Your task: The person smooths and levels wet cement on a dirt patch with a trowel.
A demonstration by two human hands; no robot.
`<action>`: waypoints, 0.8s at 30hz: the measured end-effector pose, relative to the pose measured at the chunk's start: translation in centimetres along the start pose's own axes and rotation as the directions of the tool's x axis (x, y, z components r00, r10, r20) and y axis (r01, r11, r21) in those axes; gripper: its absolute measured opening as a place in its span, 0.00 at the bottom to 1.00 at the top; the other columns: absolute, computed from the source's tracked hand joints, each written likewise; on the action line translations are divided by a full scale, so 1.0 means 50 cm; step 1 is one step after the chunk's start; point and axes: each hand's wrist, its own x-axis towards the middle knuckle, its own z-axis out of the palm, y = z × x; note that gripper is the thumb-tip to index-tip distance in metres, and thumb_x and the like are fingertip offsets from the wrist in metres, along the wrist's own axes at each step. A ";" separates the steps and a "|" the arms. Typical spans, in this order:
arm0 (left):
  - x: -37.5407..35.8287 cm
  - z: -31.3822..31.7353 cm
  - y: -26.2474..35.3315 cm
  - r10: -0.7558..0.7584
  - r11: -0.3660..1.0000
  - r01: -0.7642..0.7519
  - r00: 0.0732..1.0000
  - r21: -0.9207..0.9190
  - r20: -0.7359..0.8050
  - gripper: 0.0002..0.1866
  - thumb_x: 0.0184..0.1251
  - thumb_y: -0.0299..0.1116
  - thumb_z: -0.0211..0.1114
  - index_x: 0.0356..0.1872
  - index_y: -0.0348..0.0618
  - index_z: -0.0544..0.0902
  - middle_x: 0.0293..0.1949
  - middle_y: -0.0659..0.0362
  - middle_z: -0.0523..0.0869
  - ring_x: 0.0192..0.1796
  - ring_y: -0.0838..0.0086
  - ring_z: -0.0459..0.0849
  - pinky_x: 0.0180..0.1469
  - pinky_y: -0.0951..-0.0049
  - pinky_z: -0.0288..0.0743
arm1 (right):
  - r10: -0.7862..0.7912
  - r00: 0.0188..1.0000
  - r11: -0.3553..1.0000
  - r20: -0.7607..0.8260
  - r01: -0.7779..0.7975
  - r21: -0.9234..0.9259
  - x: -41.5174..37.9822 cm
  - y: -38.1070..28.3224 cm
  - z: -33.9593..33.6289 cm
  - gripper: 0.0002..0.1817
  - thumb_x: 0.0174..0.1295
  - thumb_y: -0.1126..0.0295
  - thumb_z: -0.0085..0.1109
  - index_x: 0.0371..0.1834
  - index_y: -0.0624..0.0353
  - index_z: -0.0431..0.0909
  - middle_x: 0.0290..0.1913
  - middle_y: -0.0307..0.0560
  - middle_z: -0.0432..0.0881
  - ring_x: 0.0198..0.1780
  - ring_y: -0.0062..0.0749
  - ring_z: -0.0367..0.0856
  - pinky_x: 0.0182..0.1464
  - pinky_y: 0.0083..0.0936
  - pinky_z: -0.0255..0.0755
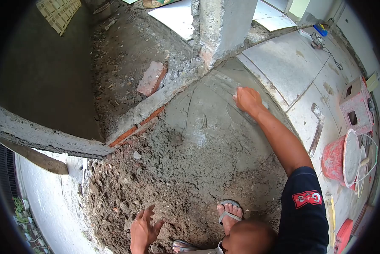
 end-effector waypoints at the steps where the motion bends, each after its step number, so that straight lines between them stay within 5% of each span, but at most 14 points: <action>1: -0.007 0.001 -0.001 -0.002 1.000 0.002 1.000 0.002 0.003 0.34 0.67 0.52 0.75 0.68 0.46 0.78 0.49 0.50 0.91 0.52 0.53 0.90 0.52 0.55 0.85 | 0.070 0.998 0.998 0.001 -0.070 0.006 -0.002 0.017 -0.007 0.14 0.70 0.62 0.60 0.42 0.64 0.85 0.47 0.63 0.89 0.53 0.64 0.86 0.55 0.53 0.79; 5: -0.036 0.015 -0.009 0.017 0.998 -0.021 0.998 0.052 0.068 0.34 0.68 0.55 0.73 0.70 0.47 0.77 0.50 0.51 0.91 0.54 0.54 0.90 0.54 0.55 0.85 | 0.265 0.960 0.964 -0.088 -0.262 0.049 -0.005 0.070 -0.002 0.16 0.71 0.60 0.62 0.43 0.65 0.85 0.49 0.65 0.88 0.54 0.64 0.86 0.56 0.53 0.79; 7: -0.051 0.023 -0.002 -0.005 1.000 0.006 0.992 -0.010 0.125 0.33 0.68 0.46 0.73 0.73 0.54 0.76 0.56 0.45 0.89 0.54 0.46 0.89 0.54 0.51 0.83 | 0.275 0.957 0.961 -0.089 -0.271 0.055 -0.006 0.068 0.018 0.16 0.70 0.59 0.64 0.45 0.65 0.86 0.49 0.65 0.88 0.53 0.63 0.87 0.56 0.52 0.79; 9: -0.056 0.028 -0.004 0.014 1.000 -0.013 0.991 -0.002 0.130 0.33 0.68 0.46 0.73 0.73 0.53 0.76 0.56 0.44 0.88 0.54 0.46 0.88 0.54 0.50 0.83 | 0.340 0.938 0.902 -0.069 -0.305 0.307 -0.009 0.033 0.058 0.18 0.69 0.58 0.65 0.45 0.65 0.87 0.49 0.66 0.88 0.53 0.64 0.87 0.56 0.53 0.80; 15: -0.039 0.039 0.014 0.089 0.996 -0.085 0.988 -0.042 0.123 0.33 0.67 0.40 0.75 0.73 0.50 0.76 0.54 0.43 0.88 0.51 0.49 0.89 0.53 0.53 0.84 | -0.071 0.978 0.972 0.195 0.024 0.233 -0.138 -0.166 0.081 0.16 0.70 0.60 0.61 0.44 0.64 0.86 0.45 0.64 0.89 0.51 0.62 0.88 0.53 0.53 0.81; 18: -0.029 0.044 0.013 0.085 0.996 -0.083 0.991 -0.016 0.103 0.33 0.66 0.38 0.75 0.72 0.49 0.76 0.54 0.44 0.88 0.51 0.51 0.90 0.52 0.55 0.85 | -0.224 0.957 0.970 0.185 0.201 0.135 -0.136 -0.152 0.099 0.15 0.70 0.61 0.61 0.43 0.63 0.86 0.43 0.63 0.89 0.50 0.62 0.88 0.52 0.53 0.80; 24: -0.035 0.041 0.011 0.066 0.997 -0.063 0.994 -0.034 0.089 0.32 0.66 0.39 0.75 0.71 0.51 0.77 0.54 0.44 0.88 0.53 0.51 0.89 0.53 0.54 0.84 | 0.127 0.985 0.990 -0.117 -0.119 0.069 -0.015 0.024 0.043 0.14 0.70 0.62 0.61 0.38 0.64 0.86 0.42 0.64 0.89 0.49 0.62 0.87 0.52 0.55 0.79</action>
